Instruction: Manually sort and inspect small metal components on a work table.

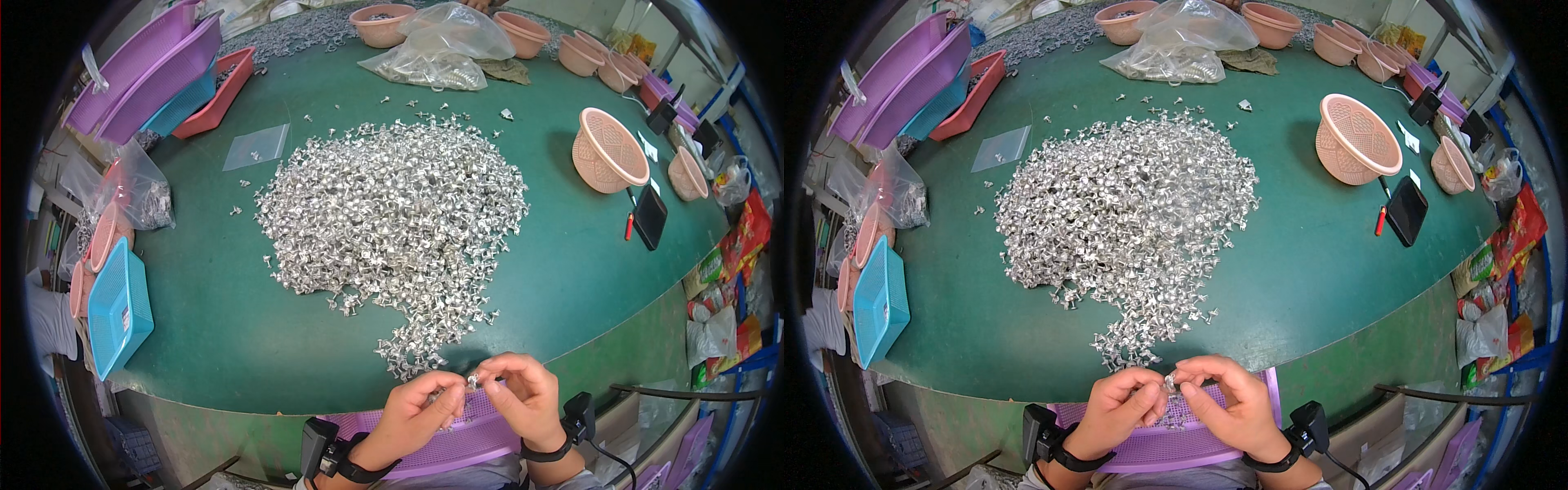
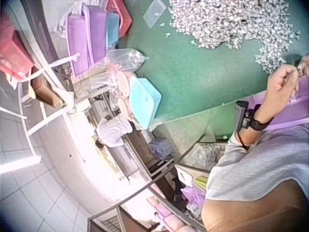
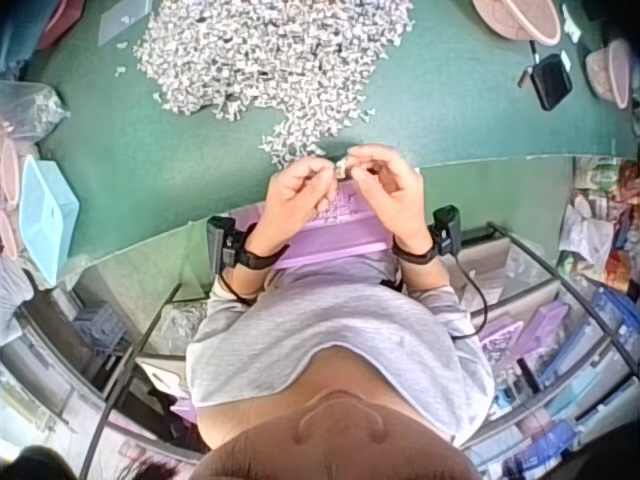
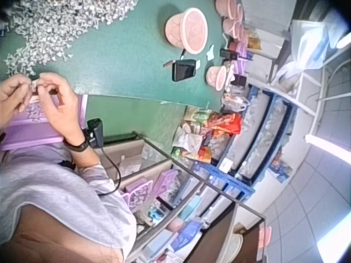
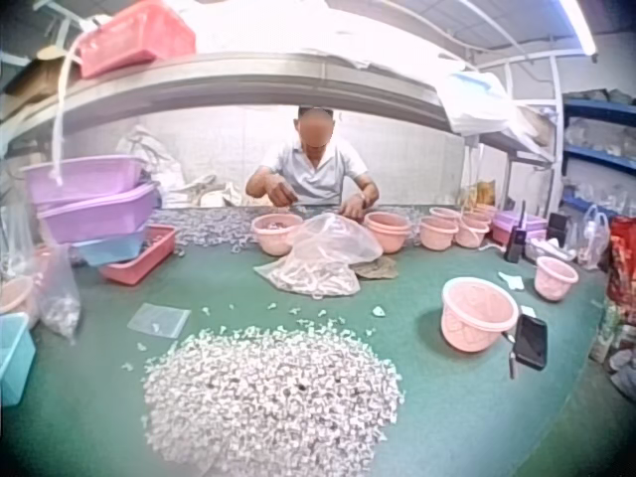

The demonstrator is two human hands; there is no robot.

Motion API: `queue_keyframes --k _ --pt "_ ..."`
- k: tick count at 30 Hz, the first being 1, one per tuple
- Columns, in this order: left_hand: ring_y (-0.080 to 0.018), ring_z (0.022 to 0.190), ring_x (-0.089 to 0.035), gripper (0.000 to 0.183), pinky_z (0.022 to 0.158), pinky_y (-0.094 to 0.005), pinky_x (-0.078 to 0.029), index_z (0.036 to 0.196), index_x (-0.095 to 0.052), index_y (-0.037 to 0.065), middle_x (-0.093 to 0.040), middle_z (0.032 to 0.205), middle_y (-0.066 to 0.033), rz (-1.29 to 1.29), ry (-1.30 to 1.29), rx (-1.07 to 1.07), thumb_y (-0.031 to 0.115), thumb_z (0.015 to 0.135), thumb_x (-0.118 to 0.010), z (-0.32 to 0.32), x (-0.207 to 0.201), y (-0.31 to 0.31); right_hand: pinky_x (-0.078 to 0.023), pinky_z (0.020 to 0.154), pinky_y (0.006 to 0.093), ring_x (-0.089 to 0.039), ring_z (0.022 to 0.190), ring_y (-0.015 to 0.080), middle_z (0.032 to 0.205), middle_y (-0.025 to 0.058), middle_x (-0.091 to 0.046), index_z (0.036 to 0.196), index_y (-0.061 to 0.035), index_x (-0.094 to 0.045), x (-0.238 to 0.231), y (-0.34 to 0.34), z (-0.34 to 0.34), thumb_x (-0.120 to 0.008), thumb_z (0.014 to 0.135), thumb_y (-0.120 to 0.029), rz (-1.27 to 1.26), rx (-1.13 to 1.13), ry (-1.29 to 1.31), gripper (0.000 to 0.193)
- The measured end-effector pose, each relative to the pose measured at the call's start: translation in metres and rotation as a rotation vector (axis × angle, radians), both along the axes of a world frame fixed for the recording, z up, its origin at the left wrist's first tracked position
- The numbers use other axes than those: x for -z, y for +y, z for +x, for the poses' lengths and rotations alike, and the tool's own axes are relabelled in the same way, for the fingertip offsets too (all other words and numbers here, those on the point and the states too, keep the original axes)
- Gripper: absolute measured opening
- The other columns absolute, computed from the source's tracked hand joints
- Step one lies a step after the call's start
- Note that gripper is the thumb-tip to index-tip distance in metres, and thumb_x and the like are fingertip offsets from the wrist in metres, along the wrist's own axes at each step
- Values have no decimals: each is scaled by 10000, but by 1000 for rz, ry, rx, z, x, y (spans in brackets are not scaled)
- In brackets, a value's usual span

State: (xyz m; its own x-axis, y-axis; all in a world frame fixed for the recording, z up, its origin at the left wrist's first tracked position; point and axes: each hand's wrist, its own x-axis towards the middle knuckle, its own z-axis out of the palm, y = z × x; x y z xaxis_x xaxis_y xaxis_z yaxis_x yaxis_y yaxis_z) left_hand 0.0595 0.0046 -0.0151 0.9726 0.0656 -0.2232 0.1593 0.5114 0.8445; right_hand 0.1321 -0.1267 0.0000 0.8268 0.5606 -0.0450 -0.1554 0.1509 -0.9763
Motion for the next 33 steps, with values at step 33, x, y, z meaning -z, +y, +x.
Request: queue_keyframes --k 33 --pt "-88 485 -441 340 378 -167 -260 748 -496 -15 -493 605 -65 -94 295 83 250 876 -325 0 -14 1 -383 725 246 -498 818 133 883 96 -534 918 32 -521 0 -5 -2 -489 778 5 15 -138 102 147"
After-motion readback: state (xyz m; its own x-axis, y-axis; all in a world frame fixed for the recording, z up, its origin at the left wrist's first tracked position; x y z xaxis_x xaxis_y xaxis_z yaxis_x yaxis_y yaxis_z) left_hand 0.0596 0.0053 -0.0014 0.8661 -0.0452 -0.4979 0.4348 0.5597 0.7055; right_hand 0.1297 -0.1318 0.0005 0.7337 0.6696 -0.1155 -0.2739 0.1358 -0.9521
